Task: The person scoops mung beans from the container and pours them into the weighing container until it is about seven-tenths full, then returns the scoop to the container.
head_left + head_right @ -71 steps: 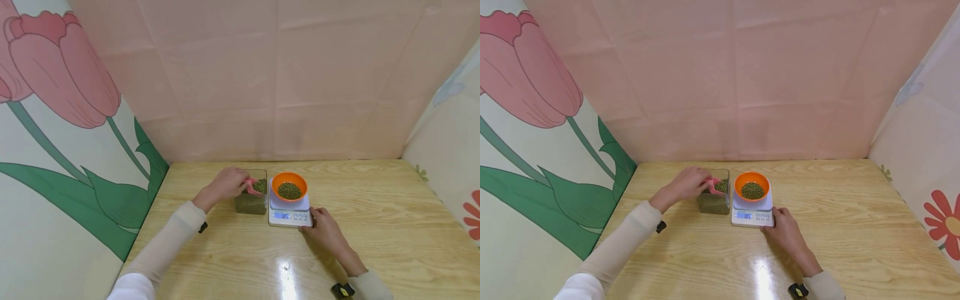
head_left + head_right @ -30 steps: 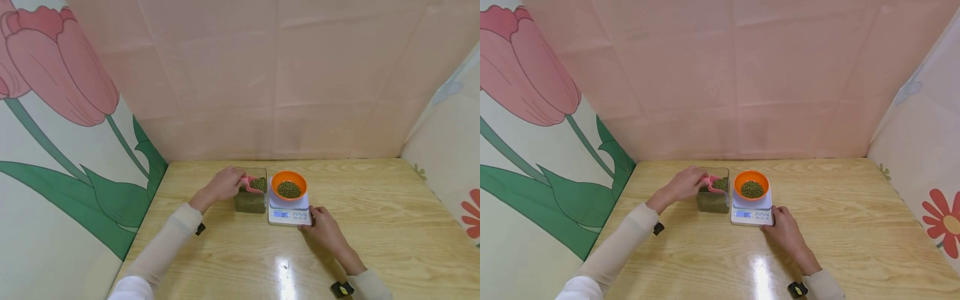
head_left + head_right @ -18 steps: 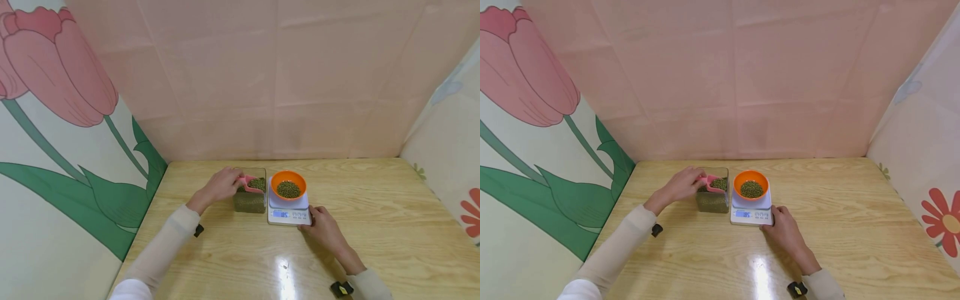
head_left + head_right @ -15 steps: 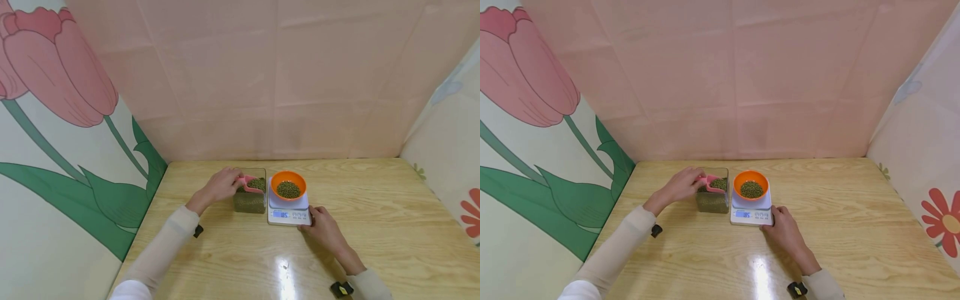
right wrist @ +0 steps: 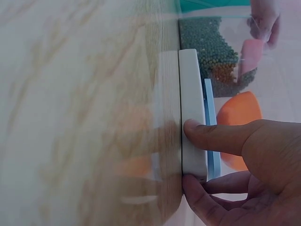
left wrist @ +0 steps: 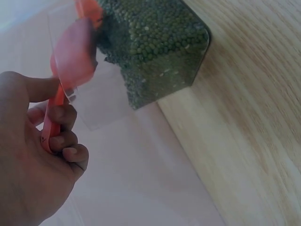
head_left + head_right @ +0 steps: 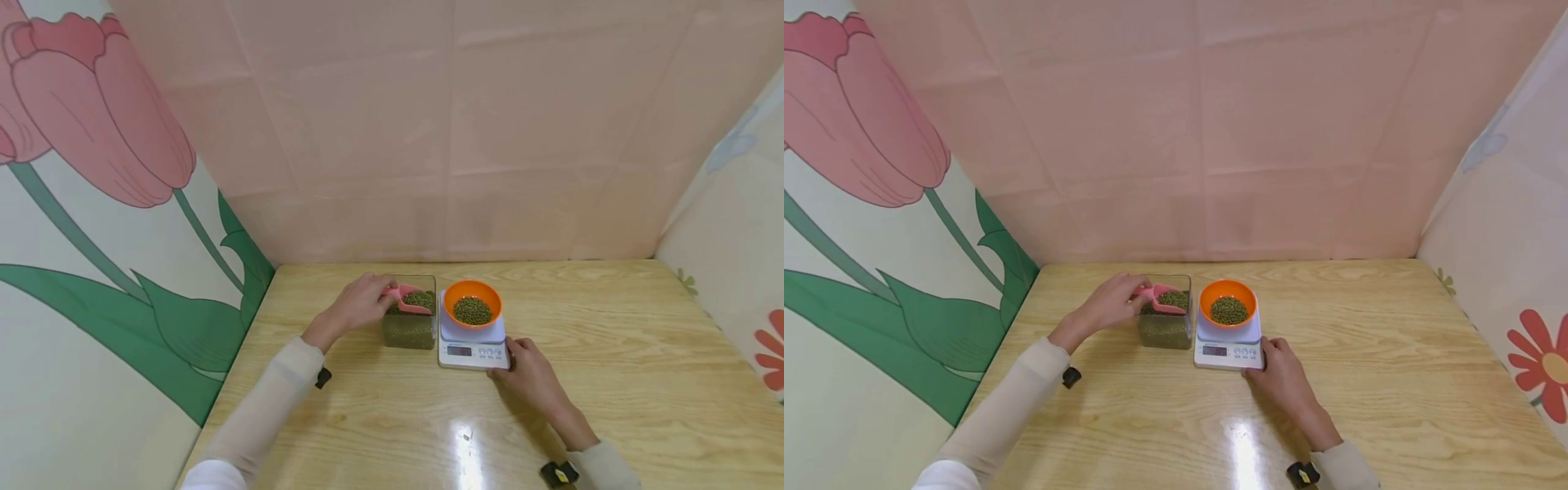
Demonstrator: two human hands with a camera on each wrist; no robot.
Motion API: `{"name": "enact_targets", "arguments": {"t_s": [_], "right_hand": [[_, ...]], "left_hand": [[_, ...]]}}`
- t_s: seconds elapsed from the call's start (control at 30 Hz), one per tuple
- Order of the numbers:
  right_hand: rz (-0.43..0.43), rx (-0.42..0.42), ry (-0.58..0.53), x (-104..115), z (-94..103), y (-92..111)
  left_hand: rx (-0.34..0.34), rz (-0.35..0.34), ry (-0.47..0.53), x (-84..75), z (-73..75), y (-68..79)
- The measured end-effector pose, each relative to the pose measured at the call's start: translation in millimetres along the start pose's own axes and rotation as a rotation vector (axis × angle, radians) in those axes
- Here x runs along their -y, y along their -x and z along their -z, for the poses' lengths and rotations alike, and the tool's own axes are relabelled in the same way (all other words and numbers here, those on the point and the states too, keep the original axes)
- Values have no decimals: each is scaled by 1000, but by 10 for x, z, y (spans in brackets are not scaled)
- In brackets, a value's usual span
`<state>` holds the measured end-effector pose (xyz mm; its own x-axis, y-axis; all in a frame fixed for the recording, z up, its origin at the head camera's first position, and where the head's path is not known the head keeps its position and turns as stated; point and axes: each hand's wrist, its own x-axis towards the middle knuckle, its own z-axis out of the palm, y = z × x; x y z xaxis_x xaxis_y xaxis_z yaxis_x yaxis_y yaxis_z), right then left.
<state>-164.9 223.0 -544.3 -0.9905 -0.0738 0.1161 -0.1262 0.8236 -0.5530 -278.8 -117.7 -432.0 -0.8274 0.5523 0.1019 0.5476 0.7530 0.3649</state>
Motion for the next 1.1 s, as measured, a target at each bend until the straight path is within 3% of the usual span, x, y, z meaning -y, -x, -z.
{"name": "enact_targets", "arguments": {"t_s": [0.53,1.1], "right_hand": [[12,-4,6,-34,-20,3],[4,3,1,1,-7,-2]], "left_hand": [[-33,26,84,84,17,92],[-79,11,61,179,85,145]]}}
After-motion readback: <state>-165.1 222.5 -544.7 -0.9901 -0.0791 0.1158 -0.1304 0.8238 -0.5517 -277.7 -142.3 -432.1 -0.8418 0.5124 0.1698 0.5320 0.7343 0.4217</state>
